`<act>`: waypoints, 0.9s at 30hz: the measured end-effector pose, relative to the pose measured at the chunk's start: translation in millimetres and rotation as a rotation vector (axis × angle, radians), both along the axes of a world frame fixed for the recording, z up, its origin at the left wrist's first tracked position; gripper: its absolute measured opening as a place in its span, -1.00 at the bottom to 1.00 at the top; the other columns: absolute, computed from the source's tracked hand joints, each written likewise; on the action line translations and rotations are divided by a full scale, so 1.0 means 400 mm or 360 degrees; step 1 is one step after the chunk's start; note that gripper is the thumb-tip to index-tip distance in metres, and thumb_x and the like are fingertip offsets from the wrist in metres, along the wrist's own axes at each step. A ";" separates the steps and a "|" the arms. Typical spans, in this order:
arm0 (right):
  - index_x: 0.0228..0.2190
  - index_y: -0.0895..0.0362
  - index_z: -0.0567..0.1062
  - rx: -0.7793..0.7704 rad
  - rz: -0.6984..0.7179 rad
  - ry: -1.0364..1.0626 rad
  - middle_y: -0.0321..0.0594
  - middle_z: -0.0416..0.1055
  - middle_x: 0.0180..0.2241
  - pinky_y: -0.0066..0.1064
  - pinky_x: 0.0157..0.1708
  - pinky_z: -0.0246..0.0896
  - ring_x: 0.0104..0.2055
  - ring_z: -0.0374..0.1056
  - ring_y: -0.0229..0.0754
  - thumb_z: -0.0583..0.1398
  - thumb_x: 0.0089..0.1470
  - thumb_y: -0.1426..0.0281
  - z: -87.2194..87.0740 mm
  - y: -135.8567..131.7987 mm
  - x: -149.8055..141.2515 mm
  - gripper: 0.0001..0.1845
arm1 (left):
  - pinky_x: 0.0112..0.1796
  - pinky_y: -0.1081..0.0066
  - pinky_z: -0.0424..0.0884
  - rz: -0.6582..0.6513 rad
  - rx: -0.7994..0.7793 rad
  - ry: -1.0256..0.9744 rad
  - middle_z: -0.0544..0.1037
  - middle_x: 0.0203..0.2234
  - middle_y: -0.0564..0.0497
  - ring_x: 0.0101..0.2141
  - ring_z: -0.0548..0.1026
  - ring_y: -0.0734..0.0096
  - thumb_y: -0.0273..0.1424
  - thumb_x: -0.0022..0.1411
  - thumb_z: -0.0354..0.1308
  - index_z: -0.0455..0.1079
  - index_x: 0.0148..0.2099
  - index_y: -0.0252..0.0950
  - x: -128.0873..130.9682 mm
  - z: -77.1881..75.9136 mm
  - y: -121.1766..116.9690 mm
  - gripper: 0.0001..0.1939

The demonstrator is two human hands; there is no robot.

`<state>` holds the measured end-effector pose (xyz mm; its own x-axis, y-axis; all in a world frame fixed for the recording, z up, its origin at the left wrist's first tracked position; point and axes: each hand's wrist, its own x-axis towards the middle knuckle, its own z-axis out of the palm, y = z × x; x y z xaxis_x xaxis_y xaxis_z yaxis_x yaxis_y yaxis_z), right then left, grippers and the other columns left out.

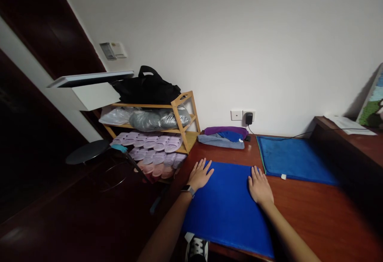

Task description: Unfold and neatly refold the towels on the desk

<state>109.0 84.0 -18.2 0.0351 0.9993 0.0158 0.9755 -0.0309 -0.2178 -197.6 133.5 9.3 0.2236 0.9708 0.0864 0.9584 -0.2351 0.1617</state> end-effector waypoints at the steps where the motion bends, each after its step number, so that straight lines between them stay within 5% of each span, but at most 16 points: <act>1: 0.40 0.35 -0.03 -0.0017 -0.0008 -0.0007 -0.06 -0.16 0.46 -0.19 0.43 -0.39 0.50 -0.28 -0.03 -0.25 0.35 0.21 0.004 -0.001 -0.002 -0.26 | 0.35 -0.02 -0.11 -0.0015 0.0049 0.0002 0.08 0.44 -0.13 0.41 -0.01 0.03 -0.04 0.51 -0.22 0.10 0.46 -0.21 0.019 0.007 -0.005 -0.37; 8: 0.40 0.40 -0.10 -0.0074 -0.0025 -0.0101 -0.03 -0.22 0.46 -0.23 0.43 -0.39 0.50 -0.31 -0.03 -0.26 0.36 0.21 0.011 0.003 -0.005 -0.25 | 0.35 0.06 -0.05 -0.0531 0.0188 -0.0200 0.13 0.42 -0.10 0.40 0.05 0.13 -0.02 0.53 -0.28 0.16 0.44 -0.15 0.307 -0.018 -0.097 -0.38; 10: 0.40 0.39 -0.09 -0.0071 -0.0021 -0.0111 -0.03 -0.23 0.46 -0.23 0.43 -0.40 0.50 -0.32 -0.03 -0.26 0.36 0.21 0.010 0.004 -0.004 -0.26 | 0.35 0.05 -0.04 -0.0577 0.0152 -0.0236 0.14 0.42 -0.09 0.40 0.06 0.13 0.01 0.52 -0.26 0.16 0.43 -0.12 0.343 -0.029 -0.115 -0.38; 13: 0.40 0.38 -0.09 -0.0056 -0.0030 -0.0091 -0.05 -0.22 0.46 -0.23 0.43 -0.40 0.50 -0.31 -0.05 -0.26 0.36 0.20 0.007 0.006 -0.003 -0.25 | 0.35 0.01 -0.05 -0.0466 0.0103 -0.0214 0.12 0.42 -0.10 0.40 0.05 0.11 0.04 0.51 -0.26 0.14 0.45 -0.09 0.297 -0.029 -0.113 -0.37; 20: 0.41 0.36 -0.11 -0.0070 -0.0064 -0.0070 -0.08 -0.24 0.47 -0.24 0.43 -0.44 0.50 -0.32 -0.07 -0.26 0.36 0.18 -0.002 0.008 -0.005 -0.25 | 0.36 0.07 -0.04 0.0062 0.0034 0.0015 0.04 0.44 -0.12 0.42 -0.02 0.11 0.03 0.50 -0.24 0.07 0.48 -0.22 0.027 -0.017 -0.052 -0.32; 27: 0.41 0.35 -0.13 -0.0138 -0.0095 -0.0060 -0.09 -0.26 0.47 -0.23 0.43 -0.41 0.50 -0.33 -0.07 -0.24 0.36 0.19 0.013 0.013 -0.010 -0.25 | 0.35 0.14 0.01 0.0130 0.0108 0.0054 0.05 0.44 -0.20 0.42 -0.01 0.12 0.00 0.50 -0.23 0.06 0.47 -0.35 -0.017 -0.029 -0.039 -0.28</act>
